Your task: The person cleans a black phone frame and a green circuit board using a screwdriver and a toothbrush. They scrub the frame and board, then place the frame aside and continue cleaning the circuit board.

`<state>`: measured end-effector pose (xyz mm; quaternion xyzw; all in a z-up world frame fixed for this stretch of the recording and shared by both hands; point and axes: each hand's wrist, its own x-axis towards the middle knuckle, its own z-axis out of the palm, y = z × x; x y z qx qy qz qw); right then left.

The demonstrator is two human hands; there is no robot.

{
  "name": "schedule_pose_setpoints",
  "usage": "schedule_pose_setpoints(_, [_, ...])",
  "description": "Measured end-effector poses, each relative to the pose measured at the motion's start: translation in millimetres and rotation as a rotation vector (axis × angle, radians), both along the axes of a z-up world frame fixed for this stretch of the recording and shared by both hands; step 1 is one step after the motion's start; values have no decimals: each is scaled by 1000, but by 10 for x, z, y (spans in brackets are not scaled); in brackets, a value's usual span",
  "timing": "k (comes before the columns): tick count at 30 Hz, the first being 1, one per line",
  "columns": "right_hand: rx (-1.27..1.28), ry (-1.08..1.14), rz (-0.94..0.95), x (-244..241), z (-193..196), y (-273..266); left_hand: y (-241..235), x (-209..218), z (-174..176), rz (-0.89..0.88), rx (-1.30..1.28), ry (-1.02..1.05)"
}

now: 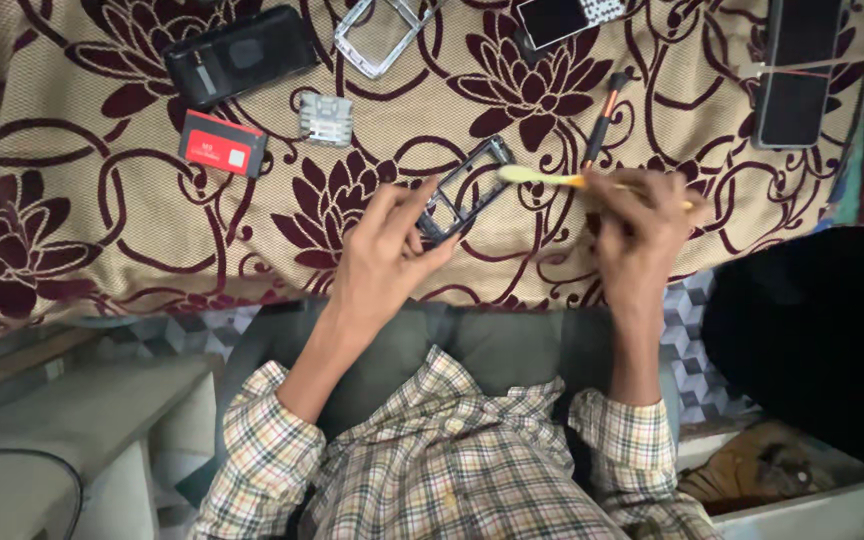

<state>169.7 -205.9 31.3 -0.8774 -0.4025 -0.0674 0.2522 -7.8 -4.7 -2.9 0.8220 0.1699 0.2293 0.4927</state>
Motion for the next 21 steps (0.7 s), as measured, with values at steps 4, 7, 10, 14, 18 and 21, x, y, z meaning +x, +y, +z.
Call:
schedule_pose_setpoints(4, [140,-38,-18,1,-43,-73,53,59,71,48,-74,-59])
schedule_pose_setpoints(7, [433,176,-62,-173,-167,-97,66,71,63,115,-300,-21])
schedule_pose_setpoints(10, [450,234,-112,-292,-222,-82,113,98,71,117,-489,10])
schedule_pose_setpoints(14, [458,363,-143,-372,-227,-71,170,123,89,87,-606,83])
schedule_pose_setpoints(18, [624,614,-222,-436,-290,-77,177,97,90,111,-650,81])
schedule_pose_setpoints(21, [642,757,-273,-451,-328,-109,151,86,89,132,-598,104])
